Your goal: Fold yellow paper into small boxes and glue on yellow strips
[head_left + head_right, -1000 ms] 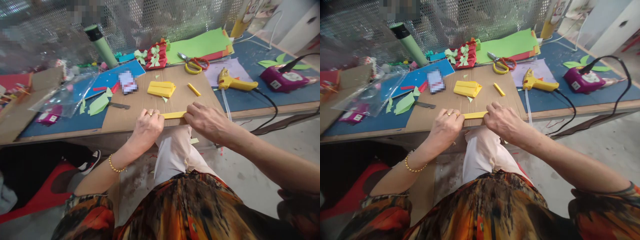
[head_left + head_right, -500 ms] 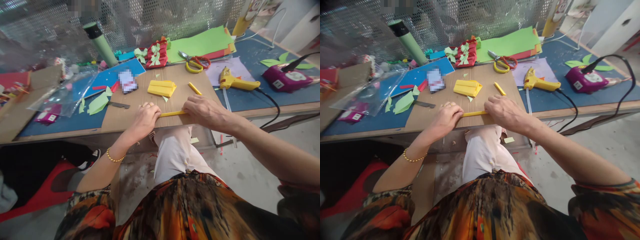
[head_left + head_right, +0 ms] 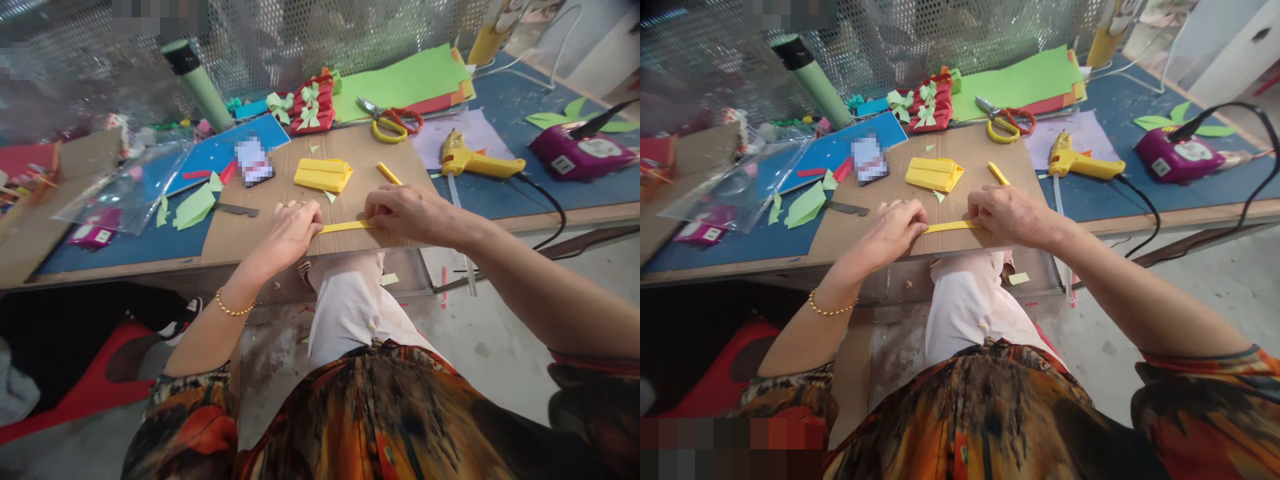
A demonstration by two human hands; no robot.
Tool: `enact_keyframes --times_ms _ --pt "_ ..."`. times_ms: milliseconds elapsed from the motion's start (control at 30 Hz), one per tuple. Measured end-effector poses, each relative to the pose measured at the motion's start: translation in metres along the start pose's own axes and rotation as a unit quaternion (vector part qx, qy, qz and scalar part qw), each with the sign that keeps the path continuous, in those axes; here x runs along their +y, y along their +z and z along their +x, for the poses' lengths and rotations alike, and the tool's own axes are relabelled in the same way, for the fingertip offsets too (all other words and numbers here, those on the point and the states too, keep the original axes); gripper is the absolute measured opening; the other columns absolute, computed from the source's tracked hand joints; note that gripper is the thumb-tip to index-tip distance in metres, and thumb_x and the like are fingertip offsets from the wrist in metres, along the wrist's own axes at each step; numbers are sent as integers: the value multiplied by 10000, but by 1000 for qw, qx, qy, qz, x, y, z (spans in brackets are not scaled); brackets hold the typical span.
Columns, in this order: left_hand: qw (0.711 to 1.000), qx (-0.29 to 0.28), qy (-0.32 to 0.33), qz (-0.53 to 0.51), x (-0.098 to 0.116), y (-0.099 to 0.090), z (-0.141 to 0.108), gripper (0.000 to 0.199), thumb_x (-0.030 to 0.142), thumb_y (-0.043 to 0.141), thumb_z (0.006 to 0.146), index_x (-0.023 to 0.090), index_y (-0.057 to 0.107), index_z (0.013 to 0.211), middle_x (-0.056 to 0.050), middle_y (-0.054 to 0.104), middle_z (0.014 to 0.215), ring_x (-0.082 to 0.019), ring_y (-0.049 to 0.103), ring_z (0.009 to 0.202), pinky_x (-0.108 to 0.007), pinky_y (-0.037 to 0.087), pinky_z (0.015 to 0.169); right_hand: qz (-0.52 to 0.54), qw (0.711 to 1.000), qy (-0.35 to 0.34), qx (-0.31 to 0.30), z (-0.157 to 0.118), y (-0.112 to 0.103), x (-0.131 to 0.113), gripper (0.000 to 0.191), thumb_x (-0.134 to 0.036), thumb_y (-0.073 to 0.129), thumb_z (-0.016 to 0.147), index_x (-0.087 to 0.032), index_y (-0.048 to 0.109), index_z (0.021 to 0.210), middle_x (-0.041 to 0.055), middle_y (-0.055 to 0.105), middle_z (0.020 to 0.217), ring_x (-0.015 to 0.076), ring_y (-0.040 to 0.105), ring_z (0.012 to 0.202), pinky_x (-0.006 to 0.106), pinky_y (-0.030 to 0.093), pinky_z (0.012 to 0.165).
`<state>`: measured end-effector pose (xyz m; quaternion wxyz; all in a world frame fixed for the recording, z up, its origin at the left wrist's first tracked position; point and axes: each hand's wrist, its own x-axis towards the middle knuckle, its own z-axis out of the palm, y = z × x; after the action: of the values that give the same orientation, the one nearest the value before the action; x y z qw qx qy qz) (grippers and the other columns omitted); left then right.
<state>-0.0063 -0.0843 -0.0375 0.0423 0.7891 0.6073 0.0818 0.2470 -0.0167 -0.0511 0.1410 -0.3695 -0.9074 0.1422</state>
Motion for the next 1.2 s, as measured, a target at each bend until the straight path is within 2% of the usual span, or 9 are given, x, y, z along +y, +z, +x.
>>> enact_keyframes --times_ms 167,333,433,500,567,667,833,1067,1200 --pt "993 90 23 79 1 9 -6 110 146 631 1034 197 676 947 -105 716 1041 -310 651 1053 -460 467 928 -38 998 -36 36 -8 2 4 170 -214 593 1001 -184 741 922 78 663 923 210 574 863 322 364 778" --pt "967 164 65 183 15 27 -23 381 48 396 1080 146 735 936 -165 726 997 -312 675 951 -459 490 842 -154 983 -46 86 -22 5 -3 254 -216 512 1057 -204 713 902 91 687 897 240 502 875 373 276 799" --pt "959 195 47 199 26 40 -41 421 40 353 1097 81 770 1139 -191 770 1009 -300 701 911 -458 533 837 -216 970 -62 94 -32 7 -7 267 -202 496 1064 -206 688 878 91 662 848 245 471 847 382 272 800" --pt "957 227 35 179 33 49 -55 367 123 426 1124 75 736 1314 -220 794 1139 -323 726 1022 -491 558 901 -243 962 -78 96 -39 8 -10 263 -175 484 1064 -196 696 908 104 664 876 251 481 845 379 296 800" --pt "955 245 27 164 38 58 -66 394 312 526 1136 87 700 1409 -250 773 1316 -355 716 1212 -525 555 1023 -261 956 -94 93 -46 10 -13 260 -142 477 1061 -178 709 949 122 678 922 256 501 844 372 320 787" --pt "954 244 6 173 43 69 -75 621 548 542 1108 76 644 1500 -278 701 1492 -388 664 1376 -551 524 1128 -265 954 -107 92 -55 13 -18 241 -135 496 1072 -150 723 993 140 693 963 262 532 852 363 353 757" --pt "954 229 -30 189 45 77 -74 634 564 535 1107 146 586 1581 -253 624 1611 -394 604 1483 -604 484 1190 -278 944 -125 126 -63 20 -24 270 -216 506 1119 -120 750 1056 141 698 916 269 550 837 377 386 736" --pt "959 212 8 188 39 68 -66 701 618 530 1092 141 580 1603 -214 705 1503 -378 602 1492 -562 420 1273 -307 925 -158 158 -64 22 -23 322 -234 479 1139 -101 754 1037 122 677 869 269 526 800 377 385 733" --pt "965 205 17 163 34 64 -63 755 692 513 1062 159 599 1590 -230 706 1454 -400 616 1447 -556 449 1205 -327 922 -142 151 -67 20 -29 313 -226 483 1131 -104 759 1048 129 682 873 277 534 825 380 378 748"
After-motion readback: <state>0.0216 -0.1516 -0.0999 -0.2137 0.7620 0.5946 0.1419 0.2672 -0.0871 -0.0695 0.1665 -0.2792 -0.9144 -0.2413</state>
